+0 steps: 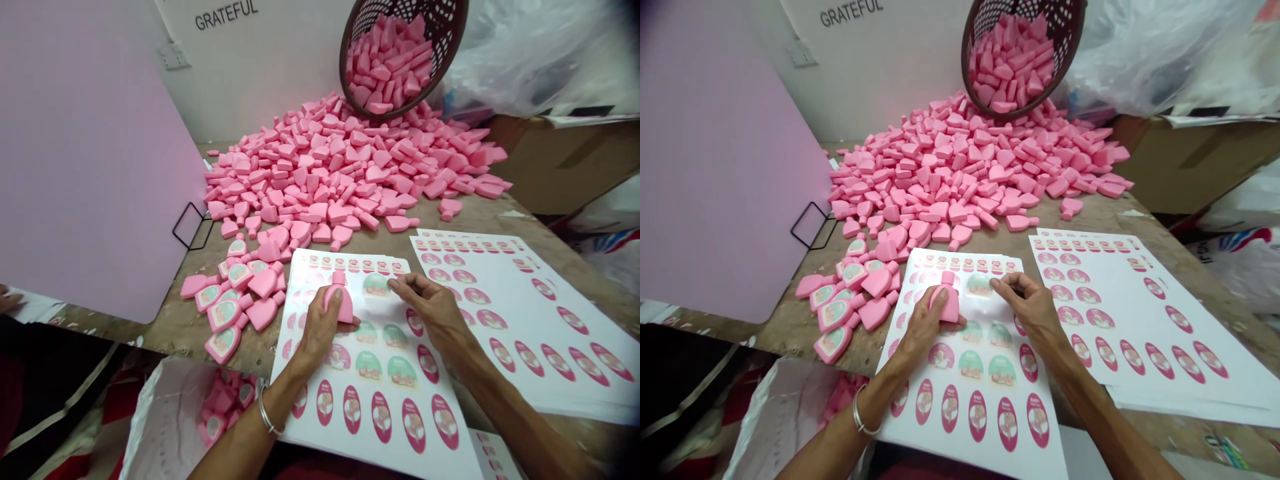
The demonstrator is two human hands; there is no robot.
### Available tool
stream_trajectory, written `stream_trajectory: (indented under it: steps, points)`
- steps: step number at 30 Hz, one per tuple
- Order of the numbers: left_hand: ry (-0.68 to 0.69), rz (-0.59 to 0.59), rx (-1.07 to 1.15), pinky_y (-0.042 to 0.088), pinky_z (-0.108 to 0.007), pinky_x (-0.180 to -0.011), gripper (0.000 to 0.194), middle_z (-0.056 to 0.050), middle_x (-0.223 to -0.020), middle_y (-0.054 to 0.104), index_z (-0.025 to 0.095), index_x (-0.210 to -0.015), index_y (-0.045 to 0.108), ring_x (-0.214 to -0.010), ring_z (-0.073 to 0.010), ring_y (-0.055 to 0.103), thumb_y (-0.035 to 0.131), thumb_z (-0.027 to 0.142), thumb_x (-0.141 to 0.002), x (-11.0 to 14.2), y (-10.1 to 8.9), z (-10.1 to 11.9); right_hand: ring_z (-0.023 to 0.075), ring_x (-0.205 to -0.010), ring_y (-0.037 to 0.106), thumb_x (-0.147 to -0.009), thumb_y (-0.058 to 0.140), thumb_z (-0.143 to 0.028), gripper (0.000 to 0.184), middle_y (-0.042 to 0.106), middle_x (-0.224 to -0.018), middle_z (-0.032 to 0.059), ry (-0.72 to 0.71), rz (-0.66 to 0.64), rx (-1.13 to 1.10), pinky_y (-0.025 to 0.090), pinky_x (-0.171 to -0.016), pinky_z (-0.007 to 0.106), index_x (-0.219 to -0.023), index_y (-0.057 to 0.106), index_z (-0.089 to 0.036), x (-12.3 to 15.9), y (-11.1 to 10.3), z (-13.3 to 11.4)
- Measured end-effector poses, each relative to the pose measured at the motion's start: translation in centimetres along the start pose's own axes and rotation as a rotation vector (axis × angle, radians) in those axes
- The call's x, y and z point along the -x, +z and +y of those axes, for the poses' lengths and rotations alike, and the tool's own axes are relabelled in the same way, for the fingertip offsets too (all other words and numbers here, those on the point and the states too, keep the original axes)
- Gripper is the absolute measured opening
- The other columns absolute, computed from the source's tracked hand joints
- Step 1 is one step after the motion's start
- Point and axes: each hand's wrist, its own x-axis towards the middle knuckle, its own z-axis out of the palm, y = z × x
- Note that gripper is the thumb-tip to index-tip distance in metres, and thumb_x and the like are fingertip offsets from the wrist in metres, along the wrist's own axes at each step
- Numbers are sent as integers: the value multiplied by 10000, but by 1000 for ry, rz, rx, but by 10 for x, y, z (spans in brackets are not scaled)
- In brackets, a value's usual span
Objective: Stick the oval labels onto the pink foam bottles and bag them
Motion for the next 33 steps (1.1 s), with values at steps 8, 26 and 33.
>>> stream_trajectory:
  steps: [8, 26, 33]
  points:
    - [-79, -100, 357, 585, -392, -768, 535, -127, -950, 705, 113, -1086, 634, -857, -239, 686, 409, 566, -911, 21, 7, 20, 266, -949, 646, -768, 651, -526, 357, 732, -1004, 46, -35, -188, 57, 513, -809, 360, -942, 754, -232, 31, 19, -29]
    - [-33, -121, 375, 595, -357, -743, 553, -112, -973, 701, 126, -1114, 634, -857, -209, 681, 339, 560, -939, 24, 8, 26, 224, -759, 690, -708, 690, -479, 304, 753, -822, 31, -76, -105, 86, 562, -689, 324, -843, 766, -218, 35, 31, -40]
    - [-38, -116, 371, 593, -362, -741, 561, -115, -989, 698, 134, -1129, 630, -861, -211, 680, 322, 563, -941, 24, 8, 27, 227, -753, 692, -717, 683, -474, 292, 752, -807, 36, -106, -95, 100, 568, -696, 335, -825, 764, -215, 35, 32, -41]
